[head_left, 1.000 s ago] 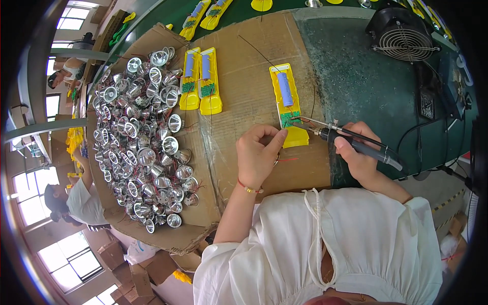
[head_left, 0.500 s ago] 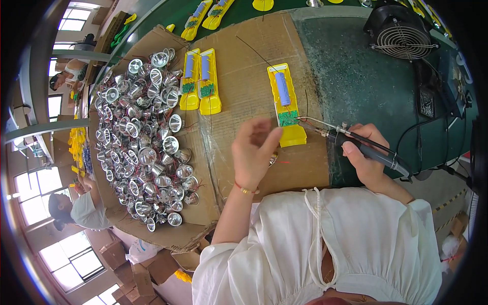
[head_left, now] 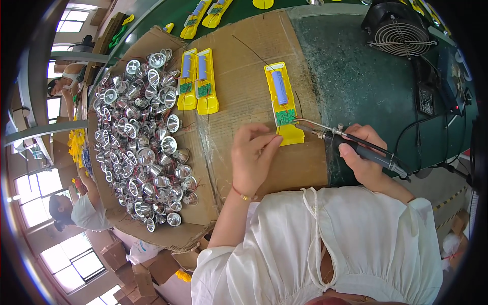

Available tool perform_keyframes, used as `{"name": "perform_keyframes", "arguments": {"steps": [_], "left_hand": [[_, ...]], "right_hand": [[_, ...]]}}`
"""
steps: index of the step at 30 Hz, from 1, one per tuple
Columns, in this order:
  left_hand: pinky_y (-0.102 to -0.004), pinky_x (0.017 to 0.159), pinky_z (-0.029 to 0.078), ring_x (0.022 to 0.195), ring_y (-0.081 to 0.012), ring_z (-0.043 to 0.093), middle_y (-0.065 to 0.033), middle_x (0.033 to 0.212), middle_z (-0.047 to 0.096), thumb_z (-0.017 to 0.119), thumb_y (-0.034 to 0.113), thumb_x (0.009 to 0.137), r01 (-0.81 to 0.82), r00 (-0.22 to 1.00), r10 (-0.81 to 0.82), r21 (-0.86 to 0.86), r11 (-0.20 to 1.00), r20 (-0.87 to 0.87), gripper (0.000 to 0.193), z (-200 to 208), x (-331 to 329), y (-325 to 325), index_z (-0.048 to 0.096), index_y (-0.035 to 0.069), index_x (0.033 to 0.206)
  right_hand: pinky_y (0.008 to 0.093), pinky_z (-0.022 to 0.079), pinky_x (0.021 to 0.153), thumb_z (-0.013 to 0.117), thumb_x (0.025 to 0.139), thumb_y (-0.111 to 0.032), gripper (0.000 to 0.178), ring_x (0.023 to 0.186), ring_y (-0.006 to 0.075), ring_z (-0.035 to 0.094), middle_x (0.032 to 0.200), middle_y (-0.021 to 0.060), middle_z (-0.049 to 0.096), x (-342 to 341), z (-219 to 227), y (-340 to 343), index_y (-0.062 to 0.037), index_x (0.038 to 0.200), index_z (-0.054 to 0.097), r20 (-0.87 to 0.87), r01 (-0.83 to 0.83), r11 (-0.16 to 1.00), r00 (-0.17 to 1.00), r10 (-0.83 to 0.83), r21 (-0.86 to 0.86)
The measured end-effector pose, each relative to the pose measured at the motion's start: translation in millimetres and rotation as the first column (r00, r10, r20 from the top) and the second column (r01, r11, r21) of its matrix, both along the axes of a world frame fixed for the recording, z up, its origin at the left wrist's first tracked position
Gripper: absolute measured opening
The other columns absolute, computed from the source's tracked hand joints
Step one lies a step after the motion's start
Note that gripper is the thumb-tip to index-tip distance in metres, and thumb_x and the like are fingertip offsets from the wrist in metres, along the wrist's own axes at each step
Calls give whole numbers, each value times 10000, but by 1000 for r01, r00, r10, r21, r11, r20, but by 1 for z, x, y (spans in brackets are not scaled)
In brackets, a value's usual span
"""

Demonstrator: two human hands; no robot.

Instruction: Soldering wires and components to circuit boards inside flashlight housings on an assembly line.

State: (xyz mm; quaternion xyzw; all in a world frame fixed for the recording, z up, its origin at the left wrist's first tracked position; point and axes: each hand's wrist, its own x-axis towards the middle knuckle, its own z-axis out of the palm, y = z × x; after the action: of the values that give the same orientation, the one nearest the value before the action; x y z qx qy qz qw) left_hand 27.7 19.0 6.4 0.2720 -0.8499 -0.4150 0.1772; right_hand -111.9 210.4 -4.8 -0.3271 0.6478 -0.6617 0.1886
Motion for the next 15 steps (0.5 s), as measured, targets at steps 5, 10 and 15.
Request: {"name": "perform_keyframes", "arguments": {"steps": [5,10,15], "left_hand": [[-284,641,441,741,-180,540,-77,804,549,708,124,731,68,994,-60,-97,993,87,137,-3,-19,0,688,-1,783],[-344,643,435,738,-242,515,-82,757,535,687,135,724,22,993,-13,-69,997,121,100,-4,-26,0,695,35,724],[-342,635,434,724,-238,514,-79,739,533,684,134,726,14,993,-10,-35,999,122,102,-2,-28,0,695,33,729]], "right_hand": [[242,410,544,668,775,-74,153,603,107,510,717,68,566,1,-3,-6,-3,803,536,-70,23,1000,997,-24,-11],[261,420,598,630,783,-31,139,674,135,505,762,105,559,0,-3,-4,19,842,515,-33,-36,994,999,39,101],[224,401,542,666,780,-73,138,614,78,497,708,52,556,2,-6,-9,-6,784,546,11,19,999,1000,-20,47]]}}
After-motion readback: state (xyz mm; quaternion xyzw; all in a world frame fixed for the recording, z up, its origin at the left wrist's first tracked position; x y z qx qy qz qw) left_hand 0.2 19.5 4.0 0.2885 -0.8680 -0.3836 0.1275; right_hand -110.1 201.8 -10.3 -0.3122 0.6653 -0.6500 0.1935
